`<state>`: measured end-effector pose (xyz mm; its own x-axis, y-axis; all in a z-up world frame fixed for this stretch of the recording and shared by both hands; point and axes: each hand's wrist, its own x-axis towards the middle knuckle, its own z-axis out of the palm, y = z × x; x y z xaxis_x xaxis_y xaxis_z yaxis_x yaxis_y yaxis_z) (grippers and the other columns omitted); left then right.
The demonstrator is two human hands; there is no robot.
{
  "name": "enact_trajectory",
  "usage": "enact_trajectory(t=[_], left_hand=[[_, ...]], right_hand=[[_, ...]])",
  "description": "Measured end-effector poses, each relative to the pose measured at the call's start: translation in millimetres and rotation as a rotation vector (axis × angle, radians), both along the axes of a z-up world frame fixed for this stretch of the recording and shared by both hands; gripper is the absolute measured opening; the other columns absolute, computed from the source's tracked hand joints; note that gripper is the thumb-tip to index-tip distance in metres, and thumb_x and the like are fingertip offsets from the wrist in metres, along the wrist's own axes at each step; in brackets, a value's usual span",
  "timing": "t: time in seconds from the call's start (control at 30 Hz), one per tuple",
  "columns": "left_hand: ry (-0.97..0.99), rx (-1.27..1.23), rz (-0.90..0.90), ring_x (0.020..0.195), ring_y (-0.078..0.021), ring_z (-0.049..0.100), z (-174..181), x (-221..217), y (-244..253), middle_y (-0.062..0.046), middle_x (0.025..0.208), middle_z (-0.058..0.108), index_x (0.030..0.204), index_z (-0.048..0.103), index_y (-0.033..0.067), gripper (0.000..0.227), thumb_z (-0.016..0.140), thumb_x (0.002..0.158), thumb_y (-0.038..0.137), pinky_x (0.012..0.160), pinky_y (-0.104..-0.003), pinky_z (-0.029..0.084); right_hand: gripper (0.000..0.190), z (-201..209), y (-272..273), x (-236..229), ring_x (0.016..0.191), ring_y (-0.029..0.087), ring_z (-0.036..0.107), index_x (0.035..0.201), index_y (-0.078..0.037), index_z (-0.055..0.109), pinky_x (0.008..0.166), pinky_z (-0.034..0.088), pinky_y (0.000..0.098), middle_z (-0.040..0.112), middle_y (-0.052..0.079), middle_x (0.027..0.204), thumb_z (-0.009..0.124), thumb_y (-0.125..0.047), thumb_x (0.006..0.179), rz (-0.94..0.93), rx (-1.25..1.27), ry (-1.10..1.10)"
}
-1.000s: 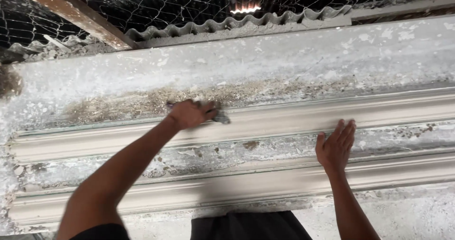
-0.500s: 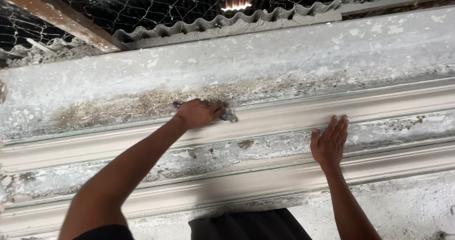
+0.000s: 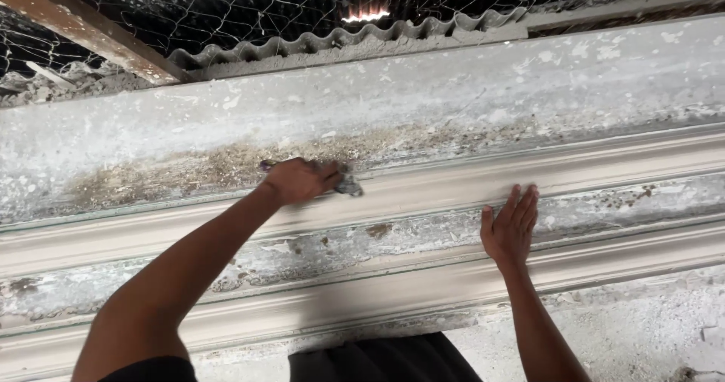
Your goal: Trim and clean excess plaster from crown moldings using a putty knife.
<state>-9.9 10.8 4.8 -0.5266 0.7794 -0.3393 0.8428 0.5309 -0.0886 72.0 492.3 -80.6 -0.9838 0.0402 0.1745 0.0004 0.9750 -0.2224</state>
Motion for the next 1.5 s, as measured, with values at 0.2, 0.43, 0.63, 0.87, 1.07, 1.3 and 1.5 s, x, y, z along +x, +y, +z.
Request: enact_trajectory(t=[0.2,0.43,0.63,0.87,1.07,1.3,1.5], left_hand=[[0.047,0.114,0.028,0.091,-0.0338,0.076,-1,1,40,-0.01,0.143,0.052,0.138,0.052,0.0155,0.039,0.049,0.099,0.02,0.072,-0.046,0.064],[0.076,0.069,-0.01,0.092,-0.0317,0.076,-15,-3,31,-0.009,0.141,0.055,0.138,0.053,0.018,0.04,0.049,0.099,0.022,0.071,-0.044,0.064],[0.012,0.097,0.037,0.09,-0.0347,0.076,-8,-6,69,-0.008,0.142,0.052,0.136,0.053,0.0165,0.038,0.048,0.098,0.02,0.071,-0.046,0.064],[0.011,0.044,0.019,0.09,-0.037,0.075,-34,-12,54,-0.009,0.141,0.051,0.138,0.051,0.016,0.041,0.047,0.097,0.015,0.072,-0.049,0.063],[-0.044,0.122,0.018,0.085,-0.0408,0.074,-23,-21,96,-0.01,0.139,0.05,0.134,0.051,0.0138,0.036,0.047,0.098,0.012,0.071,-0.053,0.062],[-0.116,0.047,0.051,0.092,-0.0422,0.074,-25,-22,77,-0.01,0.141,0.05,0.137,0.049,0.0139,0.036,0.043,0.102,0.013,0.074,-0.055,0.062],[-0.125,0.191,0.033,0.086,-0.0454,0.073,-23,-42,155,-0.015,0.139,0.051,0.134,0.051,0.0083,0.033,0.046,0.103,0.017,0.071,-0.059,0.061]], right_hand=[[0.085,-7,3,0,0.152,0.052,0.013,0.162,0.004,0.02,0.12,0.021,0.0629,0.01,0.034,0.166,0.042,-0.052,0.102,-0.026,-0.024,-0.056],[0.088,-3,10,3,0.153,0.053,0.012,0.162,0.003,0.02,0.121,0.018,0.063,0.009,0.034,0.166,0.05,-0.048,0.097,0.009,-0.102,-0.099],[0.097,-11,4,4,0.151,0.054,0.018,0.159,0.009,0.025,0.12,0.022,0.0622,0.016,0.038,0.163,0.054,-0.056,0.094,0.017,0.036,0.002],[0.096,-6,6,1,0.15,0.056,0.018,0.158,0.01,0.026,0.118,0.023,0.0646,0.016,0.04,0.162,0.055,-0.055,0.094,0.045,0.005,0.027],[0.094,-1,2,2,0.15,0.055,0.017,0.16,0.01,0.024,0.117,0.025,0.0642,0.016,0.039,0.162,0.053,-0.054,0.097,0.042,0.024,0.031],[0.094,-13,5,-1,0.149,0.054,0.023,0.157,0.011,0.031,0.115,0.028,0.0621,0.021,0.04,0.16,0.051,-0.058,0.097,0.055,0.106,0.131],[0.092,-5,4,-3,0.144,0.055,0.035,0.153,0.012,0.04,0.113,0.034,0.0613,0.033,0.041,0.156,0.053,-0.06,0.096,0.061,0.146,0.221]])
